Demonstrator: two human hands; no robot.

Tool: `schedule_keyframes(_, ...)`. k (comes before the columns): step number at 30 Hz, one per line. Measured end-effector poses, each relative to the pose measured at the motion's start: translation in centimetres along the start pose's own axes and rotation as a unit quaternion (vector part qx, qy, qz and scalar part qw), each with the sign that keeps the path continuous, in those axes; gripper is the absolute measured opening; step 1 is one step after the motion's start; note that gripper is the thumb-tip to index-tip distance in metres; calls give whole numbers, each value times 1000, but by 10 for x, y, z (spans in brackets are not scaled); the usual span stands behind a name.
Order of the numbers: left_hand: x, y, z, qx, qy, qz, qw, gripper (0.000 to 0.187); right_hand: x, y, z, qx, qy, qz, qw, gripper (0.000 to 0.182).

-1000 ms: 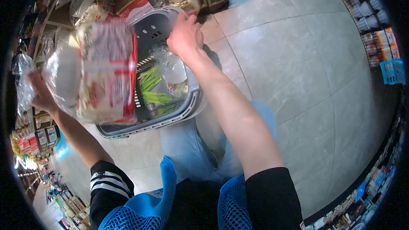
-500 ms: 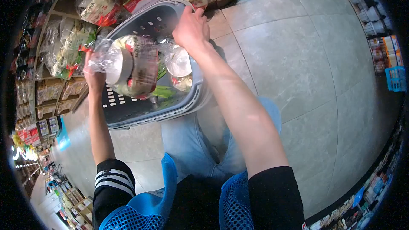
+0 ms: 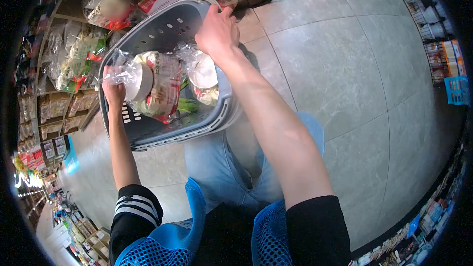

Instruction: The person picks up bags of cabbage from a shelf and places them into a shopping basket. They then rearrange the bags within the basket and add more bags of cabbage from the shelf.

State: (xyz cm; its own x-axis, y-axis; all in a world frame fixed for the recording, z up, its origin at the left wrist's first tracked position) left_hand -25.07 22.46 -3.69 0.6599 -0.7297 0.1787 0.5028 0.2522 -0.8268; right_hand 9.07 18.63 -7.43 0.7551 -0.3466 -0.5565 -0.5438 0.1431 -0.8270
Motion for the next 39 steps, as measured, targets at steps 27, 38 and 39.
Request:
schedule_keyframes(27, -2, 94, 84, -490, -85, -172, 850, 34, -1, 0, 1, 11, -1, 1, 1000, 51)
schedule_keyframes(38, -201, -27, 289, 124, -371, 28, 920, 54, -1, -1, 3, 16, 1, 0, 1000, 49)
schedule_keyframes(39, -254, -6, 291, 80, -396, -197, 893, 53, -1, -2, 2, 18, -1, 2, 1000, 50)
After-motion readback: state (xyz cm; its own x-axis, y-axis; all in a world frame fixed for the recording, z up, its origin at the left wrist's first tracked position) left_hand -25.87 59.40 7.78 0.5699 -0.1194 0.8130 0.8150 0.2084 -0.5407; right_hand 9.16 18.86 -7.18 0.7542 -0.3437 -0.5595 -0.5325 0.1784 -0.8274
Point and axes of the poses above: each hand's wrist, its own z-axis towards the middle knuckle, its own y-axis out of the palm, x = y × z, the point moved 6 cm from there along z, towards the middle knuckle, and after that the axes turned 9 degrees about -z, right-handed, at the moved point
